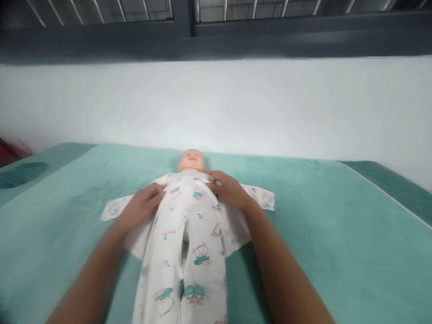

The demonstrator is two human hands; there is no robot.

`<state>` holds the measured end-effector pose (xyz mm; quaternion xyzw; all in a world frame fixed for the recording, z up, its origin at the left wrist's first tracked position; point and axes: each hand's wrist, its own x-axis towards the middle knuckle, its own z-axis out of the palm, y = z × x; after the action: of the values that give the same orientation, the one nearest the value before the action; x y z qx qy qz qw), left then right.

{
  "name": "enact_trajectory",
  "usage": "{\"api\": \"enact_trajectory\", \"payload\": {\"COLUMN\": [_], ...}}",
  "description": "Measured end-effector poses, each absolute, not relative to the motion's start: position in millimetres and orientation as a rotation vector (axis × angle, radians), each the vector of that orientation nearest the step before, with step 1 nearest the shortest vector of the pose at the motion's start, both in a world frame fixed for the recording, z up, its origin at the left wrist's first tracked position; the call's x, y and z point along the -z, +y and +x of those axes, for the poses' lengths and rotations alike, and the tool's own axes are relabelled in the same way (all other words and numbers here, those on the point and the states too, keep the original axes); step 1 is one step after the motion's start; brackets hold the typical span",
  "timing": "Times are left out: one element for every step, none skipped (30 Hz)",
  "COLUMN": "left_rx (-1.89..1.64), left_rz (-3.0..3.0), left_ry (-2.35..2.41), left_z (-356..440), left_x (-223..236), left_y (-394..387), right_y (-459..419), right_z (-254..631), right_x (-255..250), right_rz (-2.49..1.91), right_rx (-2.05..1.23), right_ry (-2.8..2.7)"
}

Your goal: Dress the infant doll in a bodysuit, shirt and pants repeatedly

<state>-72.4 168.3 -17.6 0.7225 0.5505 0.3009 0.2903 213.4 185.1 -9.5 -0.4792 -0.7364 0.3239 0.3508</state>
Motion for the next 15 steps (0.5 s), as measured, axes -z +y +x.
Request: {"api": "enact_trajectory", "payload": {"left_rx": [-0.853,-0.901,-0.938,-0.958,-0.954,-0.932,-0.901,-0.878,-0.865,-0.857,-0.849,-0.835,-0.815,-0.788,-0.759], "left_rz": [1.939,1.937,1.933,1.935,1.945,1.961,1.971,1.967,1.945,1.903,1.851,1.798,1.754,1.719,1.690], "left_ry": [1.557,1.653,1.746,1.823,1.873,1.895,1.895,1.876,1.849,1.817,1.783,1.744,1.697,1.644,1.589], "left_z": [-70.5,-68.4,-66.5,-64.8,-63.5,-62.7,-62.4,-62.6,-63.2,-64.1,-65.1,-66.0,-66.8,-67.3,-67.6], "left_x": [21.3,24.9,28.1,30.9,32.9,34.2,34.6,34.1,32.7,30.6,28.1,25.2,22.3,19.5,17.0], "left_y": [169.6,171.1,172.8,174.4,176.1,177.5,178.6,179.2,179.1,178.4,177.0,174.9,172.2,169.2,166.0], "right_y": [186.3,187.7,189.2,190.7,192.1,193.3,194.1,194.3,194.1,193.2,191.8,189.8,187.4,184.4,181.0], "right_z": [212.4,211.2,209.7,208.0,206.0,203.9,201.9,200.1,198.5,197.4,196.6,196.1,195.9,195.8,195.8], "right_x": [11.4,13.3,15.1,16.9,18.7,20.6,22.5,24.6,26.8,29.0,31.1,33.1,34.6,35.7,36.4], "right_rz": [-1.245,-1.265,-1.302,-1.353,-1.408,-1.452,-1.476,-1.480,-1.471,-1.456,-1.443,-1.435,-1.429,-1.424,-1.420], "right_rx": [-0.822,-0.803,-0.776,-0.741,-0.697,-0.650,-0.610,-0.583,-0.567,-0.557,-0.538,-0.499,-0.433,-0.345,-0.249], "right_ry": [-1.896,-1.884,-1.862,-1.836,-1.808,-1.780,-1.758,-1.743,-1.732,-1.721,-1.704,-1.687,-1.675,-1.668,-1.666]}}
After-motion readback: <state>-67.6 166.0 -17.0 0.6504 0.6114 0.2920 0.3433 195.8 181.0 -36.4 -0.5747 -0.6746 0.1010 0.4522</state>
